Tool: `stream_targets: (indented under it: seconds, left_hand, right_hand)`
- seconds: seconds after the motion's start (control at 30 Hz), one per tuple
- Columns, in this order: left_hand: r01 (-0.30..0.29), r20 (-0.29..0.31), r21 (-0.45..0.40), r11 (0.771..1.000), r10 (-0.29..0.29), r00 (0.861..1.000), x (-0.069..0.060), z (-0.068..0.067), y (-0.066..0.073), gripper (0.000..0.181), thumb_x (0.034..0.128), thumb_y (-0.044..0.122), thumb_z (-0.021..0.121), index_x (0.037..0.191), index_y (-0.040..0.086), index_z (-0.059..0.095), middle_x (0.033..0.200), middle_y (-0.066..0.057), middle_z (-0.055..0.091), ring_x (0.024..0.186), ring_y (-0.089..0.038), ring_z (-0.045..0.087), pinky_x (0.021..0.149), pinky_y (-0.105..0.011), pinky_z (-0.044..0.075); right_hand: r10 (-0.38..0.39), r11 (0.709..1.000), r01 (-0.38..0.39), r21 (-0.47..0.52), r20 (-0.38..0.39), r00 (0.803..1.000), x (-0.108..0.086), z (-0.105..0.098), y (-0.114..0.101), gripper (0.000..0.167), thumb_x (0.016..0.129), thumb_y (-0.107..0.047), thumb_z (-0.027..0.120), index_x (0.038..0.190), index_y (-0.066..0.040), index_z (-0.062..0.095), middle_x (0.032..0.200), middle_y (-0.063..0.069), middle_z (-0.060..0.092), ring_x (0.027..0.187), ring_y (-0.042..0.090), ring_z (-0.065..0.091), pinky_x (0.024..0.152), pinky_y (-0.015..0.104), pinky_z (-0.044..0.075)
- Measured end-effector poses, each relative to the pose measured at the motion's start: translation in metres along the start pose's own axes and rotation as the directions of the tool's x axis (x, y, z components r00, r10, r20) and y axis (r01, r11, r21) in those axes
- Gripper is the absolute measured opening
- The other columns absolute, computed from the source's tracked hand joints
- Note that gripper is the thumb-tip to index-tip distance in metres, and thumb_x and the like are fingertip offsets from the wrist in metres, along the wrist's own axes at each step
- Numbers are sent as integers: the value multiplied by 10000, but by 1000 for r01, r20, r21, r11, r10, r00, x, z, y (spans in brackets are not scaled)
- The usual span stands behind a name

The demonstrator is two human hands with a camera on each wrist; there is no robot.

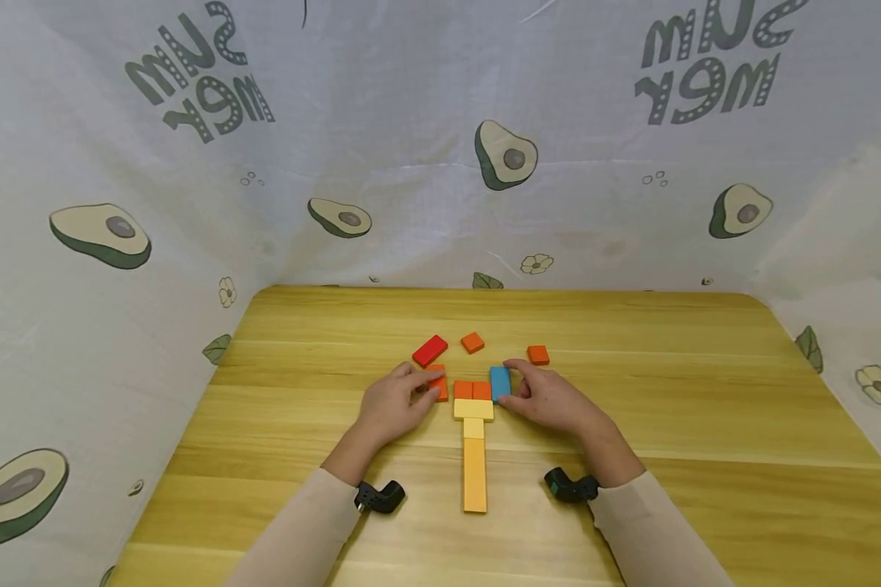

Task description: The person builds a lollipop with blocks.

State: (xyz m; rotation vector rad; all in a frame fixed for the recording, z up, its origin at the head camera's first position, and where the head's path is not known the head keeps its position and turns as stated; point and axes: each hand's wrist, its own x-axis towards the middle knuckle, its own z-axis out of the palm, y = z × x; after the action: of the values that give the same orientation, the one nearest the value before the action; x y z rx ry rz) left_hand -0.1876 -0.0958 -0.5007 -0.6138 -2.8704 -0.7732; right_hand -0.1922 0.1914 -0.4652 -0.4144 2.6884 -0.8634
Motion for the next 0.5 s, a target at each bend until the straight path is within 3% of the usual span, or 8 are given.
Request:
stream_targets:
  seconds: [0.23,0.5]
  left_hand:
    - [-12,28,29,1000,11,1000,1,-1,3,354,1033,446,564,1368,379,657,852,94,508,583,-48,355,509,-223,285]
    - [33,14,22,999,-33,999,1,-1,6,442,1000,507,597,1409,342,632,822,98,483,591,-54,359,510,-218,276]
  right_hand:
    - [-6,1000,6,11,1,1000,0,0,-1,651,963,-310,714,1492,-34,452,813,19,595,664,146,505,617,303,428]
    - [10,1000,-10,15,7,1000,1,0,0,667,960,-318,717,1501,-39,446,822,21,601,677,150,514,625,305,436]
